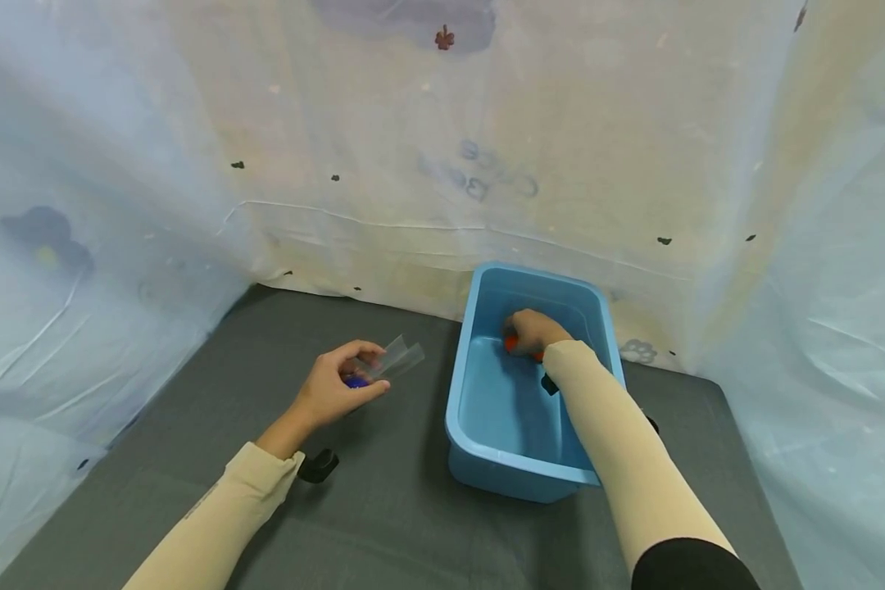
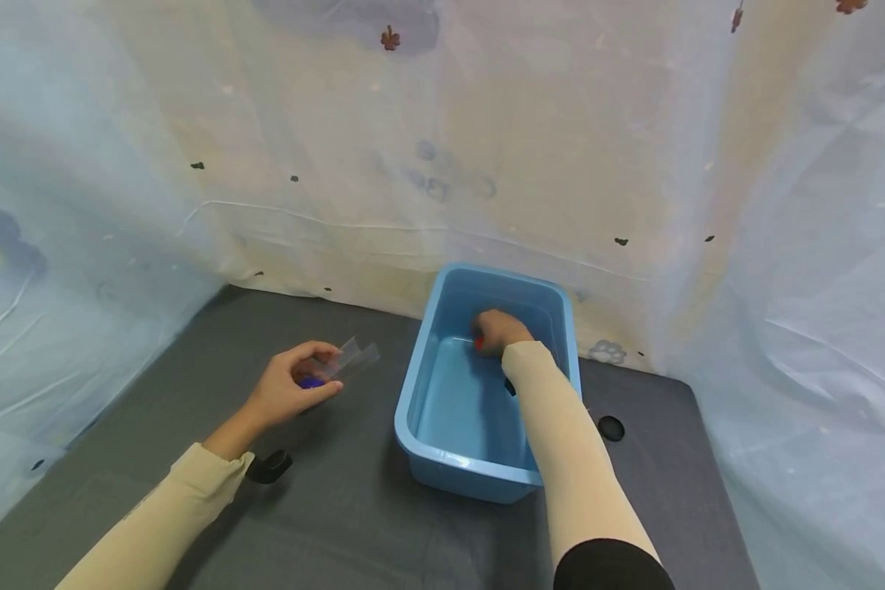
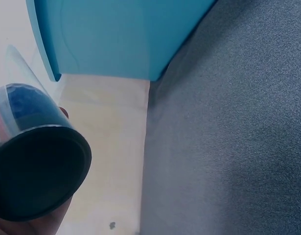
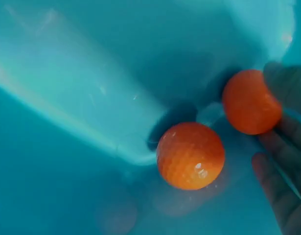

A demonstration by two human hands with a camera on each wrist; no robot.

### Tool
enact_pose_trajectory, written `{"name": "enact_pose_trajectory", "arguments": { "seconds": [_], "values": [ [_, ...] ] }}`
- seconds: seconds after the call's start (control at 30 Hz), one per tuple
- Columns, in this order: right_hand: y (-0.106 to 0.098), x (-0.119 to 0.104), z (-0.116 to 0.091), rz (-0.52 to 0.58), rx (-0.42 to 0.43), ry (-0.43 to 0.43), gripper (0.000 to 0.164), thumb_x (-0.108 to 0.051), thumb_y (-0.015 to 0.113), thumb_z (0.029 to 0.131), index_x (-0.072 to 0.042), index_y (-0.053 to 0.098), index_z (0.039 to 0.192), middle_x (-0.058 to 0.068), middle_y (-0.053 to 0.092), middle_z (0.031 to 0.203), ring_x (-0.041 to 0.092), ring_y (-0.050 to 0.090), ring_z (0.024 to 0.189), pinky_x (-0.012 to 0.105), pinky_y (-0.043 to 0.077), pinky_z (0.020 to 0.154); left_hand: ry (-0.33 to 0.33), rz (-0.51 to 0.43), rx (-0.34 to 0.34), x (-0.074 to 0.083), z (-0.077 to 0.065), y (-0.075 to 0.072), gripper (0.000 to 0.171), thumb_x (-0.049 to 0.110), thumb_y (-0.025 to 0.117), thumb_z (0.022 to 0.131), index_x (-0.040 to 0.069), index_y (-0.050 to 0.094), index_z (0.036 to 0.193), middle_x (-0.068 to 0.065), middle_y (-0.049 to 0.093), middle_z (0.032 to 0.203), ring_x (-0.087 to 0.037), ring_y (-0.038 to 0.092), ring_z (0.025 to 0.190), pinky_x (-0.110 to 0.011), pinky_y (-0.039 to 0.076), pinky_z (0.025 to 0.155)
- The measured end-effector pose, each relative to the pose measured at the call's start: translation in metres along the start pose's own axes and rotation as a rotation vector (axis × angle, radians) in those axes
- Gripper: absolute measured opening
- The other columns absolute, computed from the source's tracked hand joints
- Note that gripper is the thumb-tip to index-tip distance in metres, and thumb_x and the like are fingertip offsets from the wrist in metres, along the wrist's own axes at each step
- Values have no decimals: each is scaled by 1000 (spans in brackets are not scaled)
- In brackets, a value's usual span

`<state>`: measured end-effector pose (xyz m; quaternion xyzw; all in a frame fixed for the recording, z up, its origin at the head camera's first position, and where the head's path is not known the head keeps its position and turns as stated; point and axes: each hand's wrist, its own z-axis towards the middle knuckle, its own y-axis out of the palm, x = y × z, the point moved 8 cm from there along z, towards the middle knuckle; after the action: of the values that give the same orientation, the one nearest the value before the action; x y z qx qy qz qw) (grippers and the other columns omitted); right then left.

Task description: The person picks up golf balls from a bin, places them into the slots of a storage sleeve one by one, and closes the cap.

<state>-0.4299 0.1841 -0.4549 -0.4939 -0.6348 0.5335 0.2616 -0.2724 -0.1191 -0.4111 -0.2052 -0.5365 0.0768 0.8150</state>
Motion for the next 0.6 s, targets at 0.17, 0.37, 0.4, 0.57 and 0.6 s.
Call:
{"name": "enact_pose_trajectory", "arguments": {
  "seconds": [0.17,0.37,0.4,0.57,0.6],
  "values": [
    [8,-2,0,-32,-30,28,35,2,67,78,-15,71,108,6,65,101,24,56,82,33,47,67,-6,2,2,1,0,-1,41,17,80,78,8,64,115,-11,66,102,-11,66,76,-26,56,67],
    [7,-4,-2,24,-18,51,34,4,69,78,-13,73,107,6,67,99,23,58,77,30,48,63,-1,7,6,4,0,-3,41,16,80,78,8,64,115,-9,65,102,-11,65,75,-26,56,66],
    [7,-5,-2,30,-21,53,34,4,69,78,-13,73,107,6,67,99,23,58,76,30,48,62,-2,10,5,5,0,-3,40,16,80,79,9,64,115,-9,65,102,-10,65,75,-26,56,66],
    [7,-4,-1,19,-36,42,33,-2,75,78,-11,72,110,7,68,104,22,59,80,31,50,66,-6,18,-7,4,0,-2,40,17,79,79,10,64,116,-9,65,103,-10,66,76,-27,56,66],
    [6,-5,-1,15,-38,31,33,-3,76,78,-11,72,110,8,68,105,22,59,83,31,51,68,-5,18,-8,4,0,-3,40,17,79,79,10,64,116,-8,65,103,-10,66,76,-27,56,66]
  ]
}}
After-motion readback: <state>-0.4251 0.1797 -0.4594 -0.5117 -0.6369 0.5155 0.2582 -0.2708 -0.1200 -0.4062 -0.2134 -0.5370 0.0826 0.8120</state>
